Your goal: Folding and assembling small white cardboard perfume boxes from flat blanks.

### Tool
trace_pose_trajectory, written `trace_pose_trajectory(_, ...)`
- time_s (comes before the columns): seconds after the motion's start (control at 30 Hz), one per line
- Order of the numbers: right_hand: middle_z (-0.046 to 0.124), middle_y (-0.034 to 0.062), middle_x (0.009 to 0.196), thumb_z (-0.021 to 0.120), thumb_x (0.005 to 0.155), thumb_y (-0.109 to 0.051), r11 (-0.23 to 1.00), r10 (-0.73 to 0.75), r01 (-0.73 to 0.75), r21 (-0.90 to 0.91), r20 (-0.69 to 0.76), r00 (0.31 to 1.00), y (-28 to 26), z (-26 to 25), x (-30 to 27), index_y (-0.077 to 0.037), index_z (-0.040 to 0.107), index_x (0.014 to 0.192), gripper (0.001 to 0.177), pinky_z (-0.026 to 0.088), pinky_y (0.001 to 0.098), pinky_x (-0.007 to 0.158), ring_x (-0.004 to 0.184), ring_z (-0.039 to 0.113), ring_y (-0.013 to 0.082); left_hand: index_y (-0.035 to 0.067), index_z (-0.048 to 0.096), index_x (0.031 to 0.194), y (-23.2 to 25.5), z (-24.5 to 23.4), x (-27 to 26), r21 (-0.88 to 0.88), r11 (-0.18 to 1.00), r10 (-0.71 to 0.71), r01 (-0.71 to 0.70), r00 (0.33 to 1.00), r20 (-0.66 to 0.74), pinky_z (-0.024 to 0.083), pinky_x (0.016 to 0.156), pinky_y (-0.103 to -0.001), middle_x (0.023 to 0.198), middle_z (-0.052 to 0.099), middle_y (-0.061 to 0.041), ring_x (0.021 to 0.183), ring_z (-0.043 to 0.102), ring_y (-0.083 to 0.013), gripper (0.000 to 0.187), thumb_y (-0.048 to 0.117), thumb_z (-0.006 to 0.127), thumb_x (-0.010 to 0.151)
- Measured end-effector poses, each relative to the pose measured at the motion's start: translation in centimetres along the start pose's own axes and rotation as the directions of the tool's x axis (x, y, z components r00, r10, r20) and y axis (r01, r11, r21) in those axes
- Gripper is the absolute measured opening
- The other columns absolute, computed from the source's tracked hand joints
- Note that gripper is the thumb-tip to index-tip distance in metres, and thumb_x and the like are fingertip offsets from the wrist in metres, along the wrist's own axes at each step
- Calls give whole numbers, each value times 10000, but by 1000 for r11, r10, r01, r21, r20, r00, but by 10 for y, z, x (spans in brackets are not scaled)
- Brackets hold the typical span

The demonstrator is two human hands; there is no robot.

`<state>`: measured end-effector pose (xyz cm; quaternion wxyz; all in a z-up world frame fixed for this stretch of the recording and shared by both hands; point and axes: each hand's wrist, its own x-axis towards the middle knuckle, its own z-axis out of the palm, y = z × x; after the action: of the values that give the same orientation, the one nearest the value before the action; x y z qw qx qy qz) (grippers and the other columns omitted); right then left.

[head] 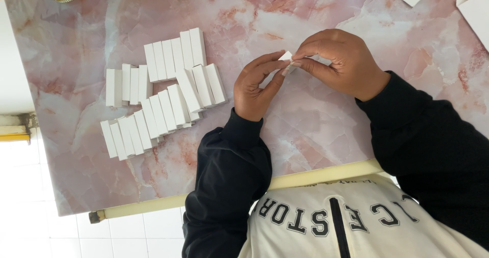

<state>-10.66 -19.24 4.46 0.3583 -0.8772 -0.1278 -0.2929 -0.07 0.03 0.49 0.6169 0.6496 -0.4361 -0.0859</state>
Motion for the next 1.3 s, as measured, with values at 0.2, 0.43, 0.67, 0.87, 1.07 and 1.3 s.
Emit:
trace_pose_trajectory(0.2,750,207,1019,693,1046,-58,991,-103,116,-71,171,980,5,-10,6,55,702,1094,124,569,437,815,921,717,354,170,712,1217,-13,0,-5,148,984,92,-94,996,19,638,1018,-303,1342,668,-101,1220,713,-230,282,-13,729,1004)
trace_pose_trajectory(0.43,740,232,1094,733,1044,-154,930,-159,228,-287,245,957,9,-20,5,27,688,946,211,592,449,841,982,719,358,129,674,1272,-11,5,-2,307,914,247,-264,964,94,680,996,-361,1391,615,-126,1156,753,-255,326,65,807,981)
trace_pose_trajectory(0.67,711,261,1253,725,1001,-155,986,-10,53,-159,259,966,12,-15,0,-20,657,1024,154,561,478,902,1137,699,386,80,593,1291,-19,6,4,358,877,254,-320,942,221,625,788,-398,1387,586,-211,948,700,-307,293,-1,703,1032)
trace_pose_trajectory(0.87,632,220,1286,755,907,-68,941,275,-320,111,298,914,14,7,-1,7,514,1352,511,515,496,1021,1234,626,381,113,642,1214,-23,20,2,279,935,211,-218,976,56,641,929,-392,1293,646,-167,1164,708,-322,227,24,685,1010)
trace_pose_trajectory(1.07,670,140,1161,793,951,-74,876,377,-394,276,115,919,3,10,2,-33,684,1297,365,565,358,968,1135,657,266,169,605,1330,-28,7,-4,-79,996,28,-50,966,-257,648,882,-276,1366,619,-101,1236,678,-217,306,45,642,1053)
trace_pose_trajectory(1.3,632,55,1096,926,840,-55,829,509,-501,247,38,860,4,9,1,-71,744,1193,398,536,184,723,1004,598,141,125,712,1158,-16,-1,8,25,1000,-4,12,960,-280,669,949,-278,1260,685,-111,1209,703,-245,159,68,706,1010)
